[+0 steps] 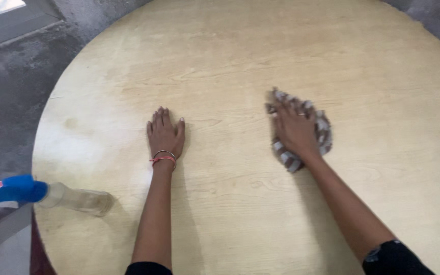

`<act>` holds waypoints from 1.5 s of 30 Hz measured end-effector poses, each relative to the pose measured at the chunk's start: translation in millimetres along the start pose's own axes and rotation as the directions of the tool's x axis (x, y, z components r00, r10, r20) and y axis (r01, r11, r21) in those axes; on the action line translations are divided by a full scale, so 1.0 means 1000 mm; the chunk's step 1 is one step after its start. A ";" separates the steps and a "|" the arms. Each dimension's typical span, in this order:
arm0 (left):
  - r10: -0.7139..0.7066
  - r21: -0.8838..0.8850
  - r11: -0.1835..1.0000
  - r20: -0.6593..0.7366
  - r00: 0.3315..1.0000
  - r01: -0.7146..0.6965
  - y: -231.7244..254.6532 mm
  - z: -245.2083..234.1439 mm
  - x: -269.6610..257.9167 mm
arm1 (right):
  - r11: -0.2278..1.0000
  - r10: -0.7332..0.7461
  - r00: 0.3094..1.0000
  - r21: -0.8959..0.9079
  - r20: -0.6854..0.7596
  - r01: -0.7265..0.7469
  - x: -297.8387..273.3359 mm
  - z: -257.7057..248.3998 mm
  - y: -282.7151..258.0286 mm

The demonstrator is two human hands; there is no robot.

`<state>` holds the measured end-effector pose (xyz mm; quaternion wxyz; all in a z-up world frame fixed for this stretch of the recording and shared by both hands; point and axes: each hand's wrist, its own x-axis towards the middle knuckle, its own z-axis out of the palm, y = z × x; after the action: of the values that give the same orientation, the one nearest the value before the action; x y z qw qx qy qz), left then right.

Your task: The person sprays a clear liquid onto a round wooden table and wipes the surface with a striped cloth. They repeatedly spray and wipe different areas of the table, moving the spray bottle aside as needed.

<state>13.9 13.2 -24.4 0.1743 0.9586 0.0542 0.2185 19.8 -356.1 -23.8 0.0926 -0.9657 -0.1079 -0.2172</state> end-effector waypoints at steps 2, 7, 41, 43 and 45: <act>0.018 0.024 1.000 -0.008 1.000 -0.018 -0.004 0.001 0.000 | 0.992 -0.116 0.991 0.047 0.063 0.113 -0.015 -0.002 -0.056; 0.063 -0.002 0.998 -0.050 0.997 -0.063 -0.015 0.011 0.002 | 0.893 -0.411 0.904 0.250 0.113 0.375 -0.066 -0.020 -0.169; 0.064 0.089 0.994 -0.067 0.996 -0.058 0.001 0.004 -0.004 | 0.920 0.389 0.901 0.041 -0.193 -0.389 0.068 0.039 0.131; 0.061 0.103 0.993 -0.067 0.996 -0.053 0.004 0.000 -0.003 | 0.930 0.364 0.913 0.011 -0.183 -0.368 0.094 0.052 0.121; 0.063 0.130 0.990 -0.069 0.996 -0.053 0.008 -0.005 -0.001 | 0.934 0.355 0.924 0.018 -0.143 -0.356 0.125 0.060 0.109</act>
<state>11.0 6.8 -17.3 0.1038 0.9604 0.0467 0.2545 180.9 -426.4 -36.2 0.1340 -0.9514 0.0770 -0.2664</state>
